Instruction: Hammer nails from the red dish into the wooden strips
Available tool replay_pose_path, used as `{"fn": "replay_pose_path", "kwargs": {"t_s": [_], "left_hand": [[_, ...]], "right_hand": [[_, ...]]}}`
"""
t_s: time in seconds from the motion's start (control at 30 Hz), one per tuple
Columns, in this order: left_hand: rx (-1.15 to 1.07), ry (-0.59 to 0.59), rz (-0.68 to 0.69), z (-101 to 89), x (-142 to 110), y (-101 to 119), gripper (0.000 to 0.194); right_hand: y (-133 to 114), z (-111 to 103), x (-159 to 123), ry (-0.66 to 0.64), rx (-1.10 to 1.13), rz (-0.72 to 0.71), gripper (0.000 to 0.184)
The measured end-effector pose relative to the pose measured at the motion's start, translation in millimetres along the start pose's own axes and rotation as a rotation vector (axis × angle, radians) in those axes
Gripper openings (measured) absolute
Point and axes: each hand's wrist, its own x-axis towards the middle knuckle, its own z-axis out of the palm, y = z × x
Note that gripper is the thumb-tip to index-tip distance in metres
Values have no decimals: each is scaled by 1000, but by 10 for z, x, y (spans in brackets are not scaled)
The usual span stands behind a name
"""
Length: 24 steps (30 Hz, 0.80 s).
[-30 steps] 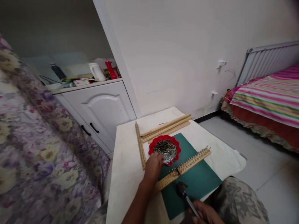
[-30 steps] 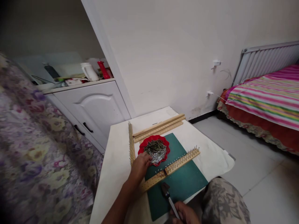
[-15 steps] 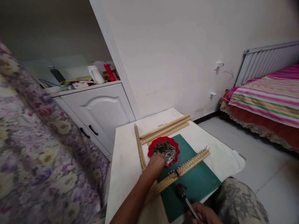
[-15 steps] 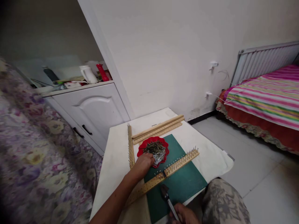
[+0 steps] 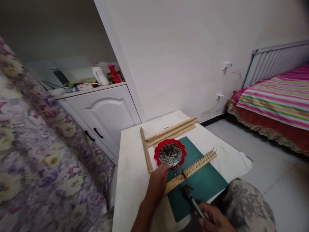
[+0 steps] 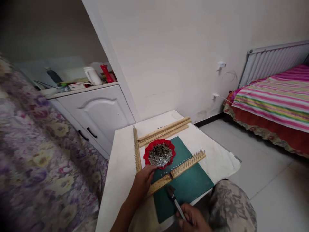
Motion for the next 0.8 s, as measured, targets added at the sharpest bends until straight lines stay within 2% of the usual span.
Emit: {"fn": "replay_pose_path", "kwargs": {"t_s": [0.1,0.3,0.53,0.67,0.8], "left_hand": [[-135,71,-127,71,-193,22,17],[-523,43,-359,276,-368,90,14],[-893,-1,-410,341,-336,149,27],[-971,-13,-460,373,-337,159,31],[-1023,31,-485,368,-376,231,25]], "right_hand": [[-4,-1,2,-2,-9,-21,38],[-1,-6,-7,-24,-41,5,40],[50,-21,2,-23,-50,12,41],[3,-12,-12,-30,-63,34,40],[-60,23,-43,-27,-62,38,41]]}}
